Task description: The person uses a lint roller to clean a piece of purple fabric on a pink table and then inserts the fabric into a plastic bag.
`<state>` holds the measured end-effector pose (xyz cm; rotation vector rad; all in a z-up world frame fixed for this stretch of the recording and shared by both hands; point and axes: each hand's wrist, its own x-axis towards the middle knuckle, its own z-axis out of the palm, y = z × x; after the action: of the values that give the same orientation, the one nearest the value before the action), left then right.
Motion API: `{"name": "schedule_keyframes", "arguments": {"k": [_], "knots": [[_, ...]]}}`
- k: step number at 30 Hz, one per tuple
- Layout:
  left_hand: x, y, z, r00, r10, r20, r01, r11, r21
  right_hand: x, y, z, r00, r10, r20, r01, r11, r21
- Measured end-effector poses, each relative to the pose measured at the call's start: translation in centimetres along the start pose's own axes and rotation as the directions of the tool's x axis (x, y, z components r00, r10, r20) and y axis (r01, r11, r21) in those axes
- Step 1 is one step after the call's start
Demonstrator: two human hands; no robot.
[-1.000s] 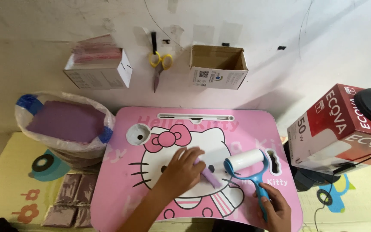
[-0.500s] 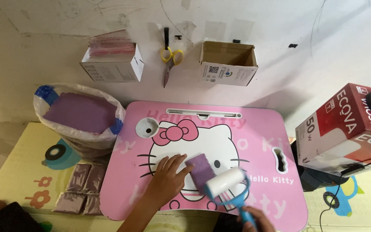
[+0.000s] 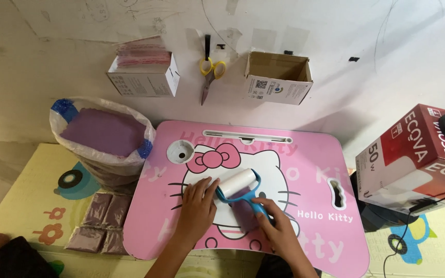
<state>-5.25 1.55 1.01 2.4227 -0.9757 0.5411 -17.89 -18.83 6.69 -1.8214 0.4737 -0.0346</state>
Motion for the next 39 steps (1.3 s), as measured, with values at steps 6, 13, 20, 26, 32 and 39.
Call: {"name": "schedule_keyframes", "arguments": {"k": [6, 13, 20, 26, 32, 39], "knots": [[-0.2, -0.3, 0.2, 0.997, 0.004, 0.075, 0.002, 0.997, -0.083, -1.3, 3.6, -2.0, 0.999, 0.041, -0.017, -0.041, 0.999, 0.021], [-0.3, 1.4, 0.4, 0.952, 0.3, 0.057, -0.299, 0.954, -0.029, -3.5, 14.6, -8.2, 0.99, -0.006, -0.142, 0.045, 0.96, 0.276], [-0.4, 3.7, 1.1, 0.919, 0.349, 0.185, -0.339, 0.937, -0.085, -3.5, 18.3, -10.7, 0.979, -0.106, -0.175, 0.162, 0.925, 0.343], [0.5, 1.2, 0.8, 0.942, 0.259, 0.212, -0.262, 0.965, -0.012, -1.9, 15.0, -10.8, 0.997, 0.016, 0.074, -0.024, 0.994, 0.105], [0.0, 0.5, 0.7, 0.982, 0.181, 0.055, -0.184, 0.982, 0.048, 0.7, 4.3, -6.5, 0.983, 0.069, 0.168, -0.087, 0.991, 0.101], [-0.1, -0.1, 1.2, 0.993, 0.071, 0.097, -0.065, 0.996, -0.059, 2.1, 1.8, -5.6, 0.961, 0.173, 0.215, -0.245, 0.891, 0.382]]}}
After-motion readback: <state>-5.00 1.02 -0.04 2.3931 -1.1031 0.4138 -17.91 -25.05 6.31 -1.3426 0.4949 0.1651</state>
